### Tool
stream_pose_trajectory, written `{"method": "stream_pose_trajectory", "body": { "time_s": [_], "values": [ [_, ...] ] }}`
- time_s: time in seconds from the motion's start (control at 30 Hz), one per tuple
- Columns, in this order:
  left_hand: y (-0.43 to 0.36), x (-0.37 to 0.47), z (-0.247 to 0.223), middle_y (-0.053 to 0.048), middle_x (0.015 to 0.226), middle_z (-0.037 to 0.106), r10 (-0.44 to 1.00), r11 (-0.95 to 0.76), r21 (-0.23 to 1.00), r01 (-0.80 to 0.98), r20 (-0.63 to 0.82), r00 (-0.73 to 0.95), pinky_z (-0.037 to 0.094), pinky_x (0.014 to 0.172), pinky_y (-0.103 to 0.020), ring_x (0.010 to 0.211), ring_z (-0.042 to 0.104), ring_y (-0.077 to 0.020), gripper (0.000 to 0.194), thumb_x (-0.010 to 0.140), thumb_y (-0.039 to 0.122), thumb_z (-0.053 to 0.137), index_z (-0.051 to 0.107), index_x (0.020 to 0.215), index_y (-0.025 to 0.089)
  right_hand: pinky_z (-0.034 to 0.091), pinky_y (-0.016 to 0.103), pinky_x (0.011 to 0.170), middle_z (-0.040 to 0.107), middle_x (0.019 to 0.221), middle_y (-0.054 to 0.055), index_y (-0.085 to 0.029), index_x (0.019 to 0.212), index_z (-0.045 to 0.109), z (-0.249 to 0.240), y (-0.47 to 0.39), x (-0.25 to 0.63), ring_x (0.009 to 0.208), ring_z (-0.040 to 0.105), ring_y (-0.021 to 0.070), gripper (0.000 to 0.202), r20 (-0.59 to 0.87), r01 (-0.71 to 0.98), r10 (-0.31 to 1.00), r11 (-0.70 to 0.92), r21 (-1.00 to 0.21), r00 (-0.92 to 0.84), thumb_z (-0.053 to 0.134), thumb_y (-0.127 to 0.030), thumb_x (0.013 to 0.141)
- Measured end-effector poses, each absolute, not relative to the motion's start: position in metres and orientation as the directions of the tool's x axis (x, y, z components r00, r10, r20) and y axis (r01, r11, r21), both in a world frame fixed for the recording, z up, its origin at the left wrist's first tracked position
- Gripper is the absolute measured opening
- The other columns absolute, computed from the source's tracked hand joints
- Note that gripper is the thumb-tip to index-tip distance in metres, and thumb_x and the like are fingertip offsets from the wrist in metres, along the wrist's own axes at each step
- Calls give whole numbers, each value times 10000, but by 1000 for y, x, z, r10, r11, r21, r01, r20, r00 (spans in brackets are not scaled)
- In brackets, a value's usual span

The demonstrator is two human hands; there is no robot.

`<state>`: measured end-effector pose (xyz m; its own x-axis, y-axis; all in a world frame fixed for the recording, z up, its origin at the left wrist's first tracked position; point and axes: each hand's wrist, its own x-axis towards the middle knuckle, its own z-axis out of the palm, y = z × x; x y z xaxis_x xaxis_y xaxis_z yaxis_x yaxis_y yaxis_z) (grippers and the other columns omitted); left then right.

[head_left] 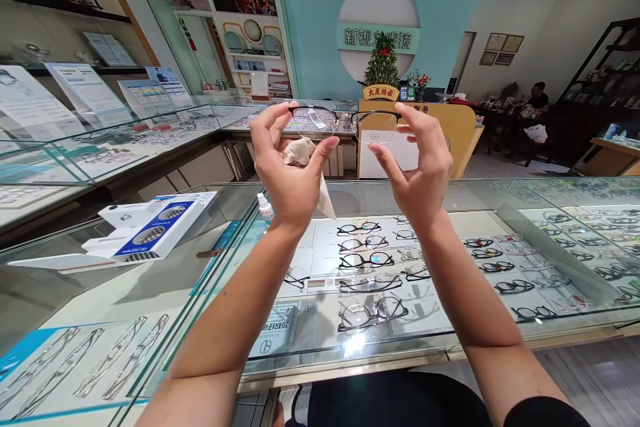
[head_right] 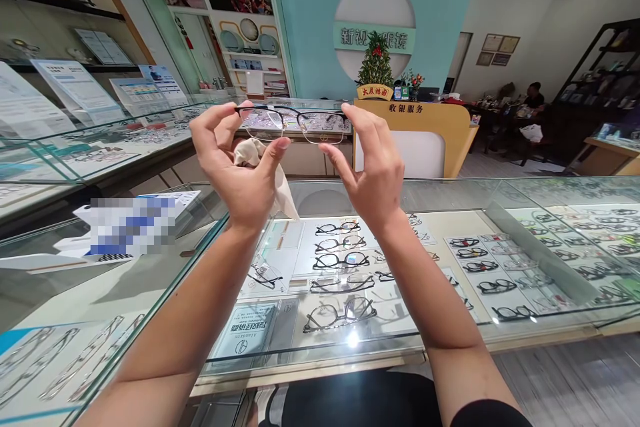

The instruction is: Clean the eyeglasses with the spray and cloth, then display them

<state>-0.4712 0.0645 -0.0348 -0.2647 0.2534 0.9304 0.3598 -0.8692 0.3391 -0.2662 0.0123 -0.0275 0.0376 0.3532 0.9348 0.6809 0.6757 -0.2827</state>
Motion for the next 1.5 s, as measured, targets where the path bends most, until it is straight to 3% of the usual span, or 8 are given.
{"method": "stream_pose_trajectory", "body": {
  "time_s": [0.2,0.4,0.67,0.8,1.1,1.27,1.5],
  "values": [
    [63,-468,-34,-128,1514,627,227,-858,333,391,929,-292,582,1168,-561,1490,632,-380,846,798,747,922,547,1475,404,607,691,1118,632,1645,106,-434,1680,504,-30,17,-268,1458,636,425,710,910,643,411,684,-344,50,616,-704,1032],
    [59,-468,-35,-129,1506,652,215,-830,332,448,932,-293,615,1098,-522,1460,653,-373,846,824,748,902,556,1504,383,635,659,1079,646,1637,89,-450,1683,509,-30,19,-268,1379,691,399,732,936,709,349,649,-275,43,634,-724,1015],
    [56,-468,-36,-111,1526,635,161,-839,294,457,938,-308,584,1176,-562,1505,619,-372,785,836,707,916,583,1471,390,621,665,1100,598,1700,80,-449,1690,498,-30,19,-268,1366,706,401,729,911,671,408,660,-338,57,624,-714,1023],
    [57,-470,-37,-113,1519,638,171,-831,303,466,937,-305,581,1169,-584,1564,571,-397,784,858,774,865,596,1466,359,613,666,1122,623,1682,73,-455,1663,531,-30,18,-269,1347,721,392,702,908,651,409,665,-366,92,615,-730,1023],
    [67,-473,-41,-108,1597,581,237,-894,317,317,935,-265,508,1271,-588,1613,504,-406,857,821,740,910,554,1519,392,620,615,1139,577,1736,73,-440,1720,434,-33,25,-267,1398,718,378,696,933,643,358,708,-293,32,585,-661,1077],
    [78,-476,-43,-95,1605,581,200,-913,275,300,945,-259,468,1310,-589,1587,531,-404,850,818,760,897,562,1509,393,623,589,1142,617,1697,69,-440,1685,470,-36,30,-265,1370,736,356,649,940,607,337,737,-297,51,612,-631,1082],
    [82,-480,-41,-98,1627,592,203,-942,248,228,958,-204,563,1229,-617,1572,557,-409,881,798,794,894,550,1514,414,625,590,1141,589,1717,62,-440,1664,501,-32,24,-267,1446,691,376,625,919,539,391,764,-355,52,661,-561,1071]
  ]
}}
